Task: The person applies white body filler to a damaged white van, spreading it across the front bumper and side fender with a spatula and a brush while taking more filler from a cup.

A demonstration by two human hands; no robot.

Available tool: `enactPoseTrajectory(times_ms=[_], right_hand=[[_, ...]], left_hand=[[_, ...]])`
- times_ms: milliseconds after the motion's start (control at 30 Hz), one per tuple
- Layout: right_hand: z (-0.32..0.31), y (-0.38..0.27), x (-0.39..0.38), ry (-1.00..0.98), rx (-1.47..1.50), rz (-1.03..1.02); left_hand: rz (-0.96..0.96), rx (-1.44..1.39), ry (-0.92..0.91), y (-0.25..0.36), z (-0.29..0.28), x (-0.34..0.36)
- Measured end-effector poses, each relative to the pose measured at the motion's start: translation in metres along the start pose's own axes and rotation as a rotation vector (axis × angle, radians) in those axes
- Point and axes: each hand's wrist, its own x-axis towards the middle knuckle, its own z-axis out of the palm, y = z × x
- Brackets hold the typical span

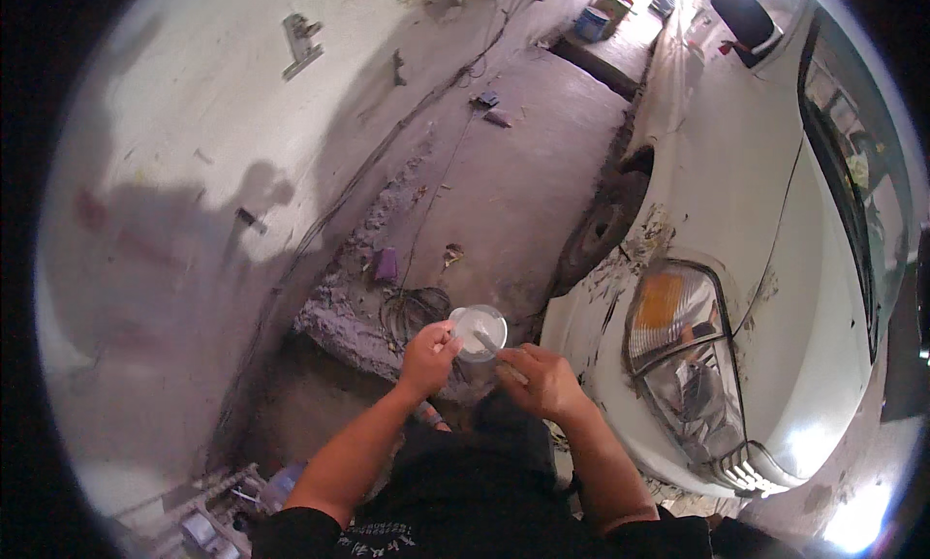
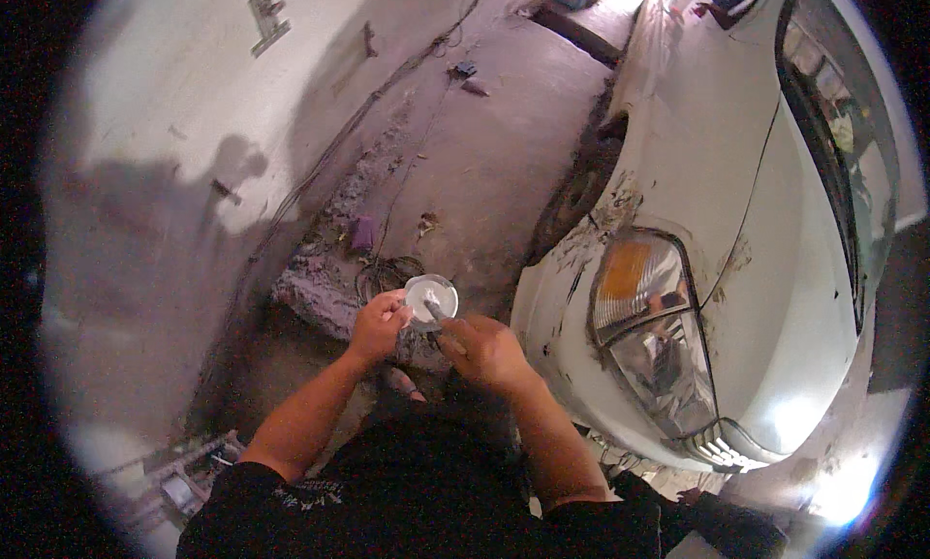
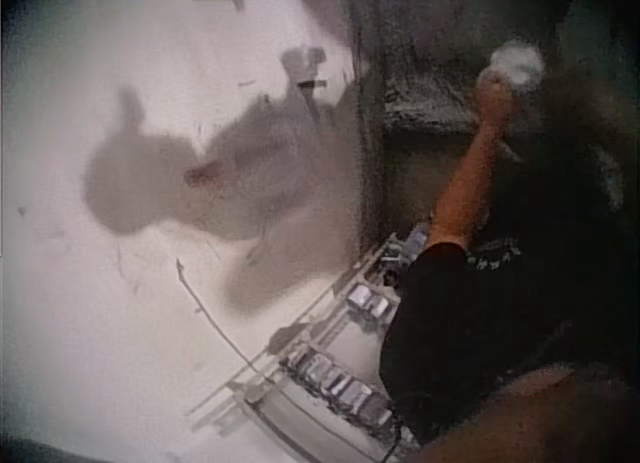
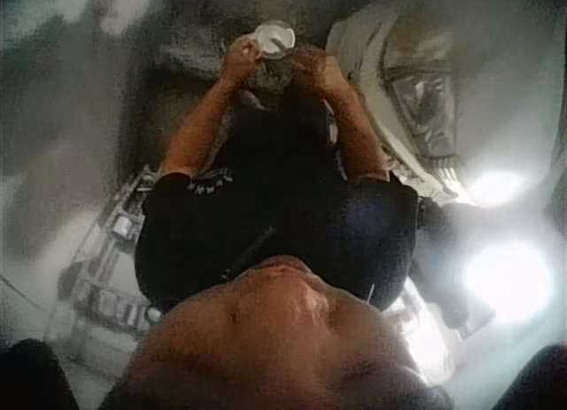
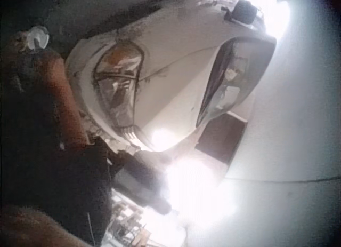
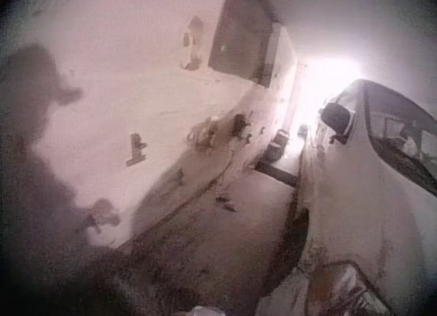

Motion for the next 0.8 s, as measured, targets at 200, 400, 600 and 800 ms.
enactPoseTrajectory(times_ms=[200, 400, 600, 800], right_hand=[[0.017, 0.036, 0.055, 0.009, -0.051, 0.093], [0.014, 0.106, 0.116, 0.149, 0.298, 0.494], [-0.021, 0.173, 0.156, 0.341, 0.345, 0.609], [-0.071, 0.200, 0.186, 0.604, 0.837, 0.926]], left_hand=[[0.104, 0.179, -0.054, 0.036, 0.000, 0.068], [-0.061, 0.097, -0.180, 0.042, 0.021, 0.169], [0.030, 0.240, -0.343, 0.065, 0.065, 0.276], [-0.056, 0.011, -0.533, 0.088, 0.105, 0.358]])
